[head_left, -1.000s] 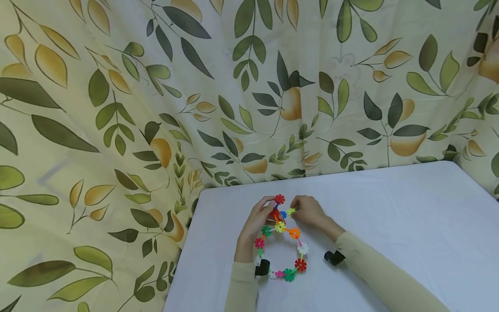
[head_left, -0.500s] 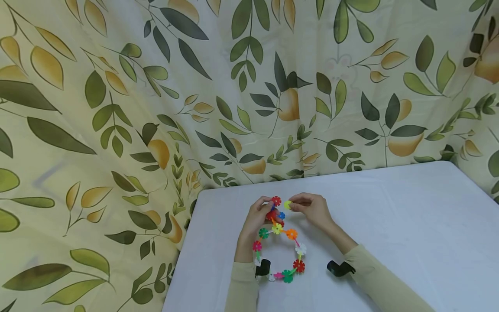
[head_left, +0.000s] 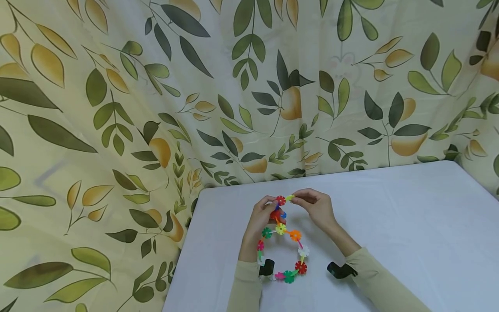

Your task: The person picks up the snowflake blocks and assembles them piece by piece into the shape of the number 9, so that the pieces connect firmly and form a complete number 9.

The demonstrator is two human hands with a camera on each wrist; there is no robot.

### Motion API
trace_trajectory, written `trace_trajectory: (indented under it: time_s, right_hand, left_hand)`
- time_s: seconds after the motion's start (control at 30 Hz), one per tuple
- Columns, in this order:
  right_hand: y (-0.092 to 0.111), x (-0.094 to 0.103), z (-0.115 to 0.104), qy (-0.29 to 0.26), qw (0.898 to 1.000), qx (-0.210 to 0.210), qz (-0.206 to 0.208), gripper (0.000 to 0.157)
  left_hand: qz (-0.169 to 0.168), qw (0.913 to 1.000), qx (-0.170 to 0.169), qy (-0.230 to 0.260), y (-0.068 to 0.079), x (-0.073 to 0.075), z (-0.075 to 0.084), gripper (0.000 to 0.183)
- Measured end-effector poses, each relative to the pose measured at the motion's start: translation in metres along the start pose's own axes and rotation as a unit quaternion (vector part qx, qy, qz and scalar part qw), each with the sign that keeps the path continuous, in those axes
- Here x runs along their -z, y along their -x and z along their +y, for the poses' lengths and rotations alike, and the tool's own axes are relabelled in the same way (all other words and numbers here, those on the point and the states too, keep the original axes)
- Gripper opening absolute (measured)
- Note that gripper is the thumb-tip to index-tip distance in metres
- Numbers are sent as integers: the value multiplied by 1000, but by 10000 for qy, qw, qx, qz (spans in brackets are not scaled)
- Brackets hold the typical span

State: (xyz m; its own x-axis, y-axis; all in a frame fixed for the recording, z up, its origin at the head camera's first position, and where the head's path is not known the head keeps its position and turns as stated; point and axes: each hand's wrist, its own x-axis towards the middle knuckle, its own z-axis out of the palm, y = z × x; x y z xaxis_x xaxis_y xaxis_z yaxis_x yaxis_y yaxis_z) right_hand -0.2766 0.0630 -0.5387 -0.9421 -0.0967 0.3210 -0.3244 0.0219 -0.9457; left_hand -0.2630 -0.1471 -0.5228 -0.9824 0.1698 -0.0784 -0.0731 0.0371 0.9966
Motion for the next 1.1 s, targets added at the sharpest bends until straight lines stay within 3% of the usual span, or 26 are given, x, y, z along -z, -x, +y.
trace_trajectory:
  time_s: [0.23,0.53,0.87,1.0,1.1]
  right_hand:
    - [-1,1,8,-165,9998,110,-74,15]
    - [-1,-1,9,-84,9995,275,145,14]
    - [-2,-5,9,-237,9993,233,-149,19]
    - [-2,-6,12,-73,9994,198,-277,28]
    - [-6,-9,17,369,9986,160,-336,29]
  left_hand:
    - [-48,10000,-14,34,1,-1,1,23]
    - [139,9995,120,266,1,-8,0,19]
    - [72,9990,229,384,2,-2,2,18]
    - [49,9990,303,317,3,2,2,20]
    - [106,9988,304,371,3,5,2,19]
